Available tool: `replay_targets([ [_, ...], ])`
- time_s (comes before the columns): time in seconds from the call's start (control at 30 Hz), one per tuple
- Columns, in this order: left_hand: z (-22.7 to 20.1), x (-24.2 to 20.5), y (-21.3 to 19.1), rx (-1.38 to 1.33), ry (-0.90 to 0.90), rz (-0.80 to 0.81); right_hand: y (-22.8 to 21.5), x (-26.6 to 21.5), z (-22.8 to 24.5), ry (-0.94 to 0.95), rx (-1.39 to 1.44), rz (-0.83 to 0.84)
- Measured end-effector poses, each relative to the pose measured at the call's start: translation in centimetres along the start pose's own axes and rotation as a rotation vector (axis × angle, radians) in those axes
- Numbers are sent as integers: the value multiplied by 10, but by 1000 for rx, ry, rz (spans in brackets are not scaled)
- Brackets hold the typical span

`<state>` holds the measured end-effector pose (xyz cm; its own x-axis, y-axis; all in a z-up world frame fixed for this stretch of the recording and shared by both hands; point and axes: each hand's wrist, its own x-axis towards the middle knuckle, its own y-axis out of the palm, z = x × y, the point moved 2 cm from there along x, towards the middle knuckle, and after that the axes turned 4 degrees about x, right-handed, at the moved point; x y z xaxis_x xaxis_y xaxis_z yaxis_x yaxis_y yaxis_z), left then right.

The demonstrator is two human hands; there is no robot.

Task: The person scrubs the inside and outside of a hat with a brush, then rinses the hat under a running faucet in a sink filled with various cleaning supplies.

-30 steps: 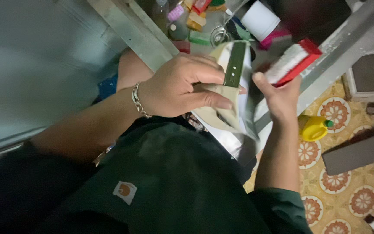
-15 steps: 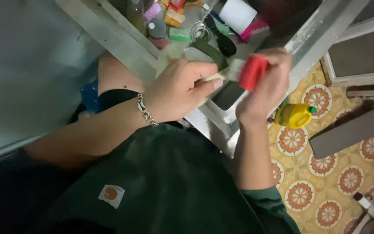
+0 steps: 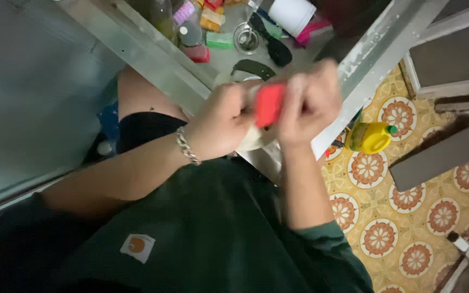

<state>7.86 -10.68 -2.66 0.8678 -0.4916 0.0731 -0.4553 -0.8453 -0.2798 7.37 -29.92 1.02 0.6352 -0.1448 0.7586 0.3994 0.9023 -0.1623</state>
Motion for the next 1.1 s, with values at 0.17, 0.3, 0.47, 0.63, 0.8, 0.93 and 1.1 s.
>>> replay_targets([
  [0.17,-36,1,1,-70,24,2,-2,6,-3,-5,7,-69],
  [0.3,-61,-4,-6,21,29,-39,-4,-8,-14,4,56,-108],
  [0.47,-43,-2,-1,49,12,-73,3,-9,6,-11,7,-100],
  [0.63,-43,-8,-4,36,-7,50,-7,-6,-30,-55,30,-156],
  [0.8,-48,-17,-4,61,53,-54,9,-19,9,-73,-23,-111],
  [0.93,-31,-12,-1,92,83,-63,2,-4,-4,-55,-11,-144],
  [1.1,-55,-22,-9,62,17,-32,3,-11,-2,-83,-77,-133],
])
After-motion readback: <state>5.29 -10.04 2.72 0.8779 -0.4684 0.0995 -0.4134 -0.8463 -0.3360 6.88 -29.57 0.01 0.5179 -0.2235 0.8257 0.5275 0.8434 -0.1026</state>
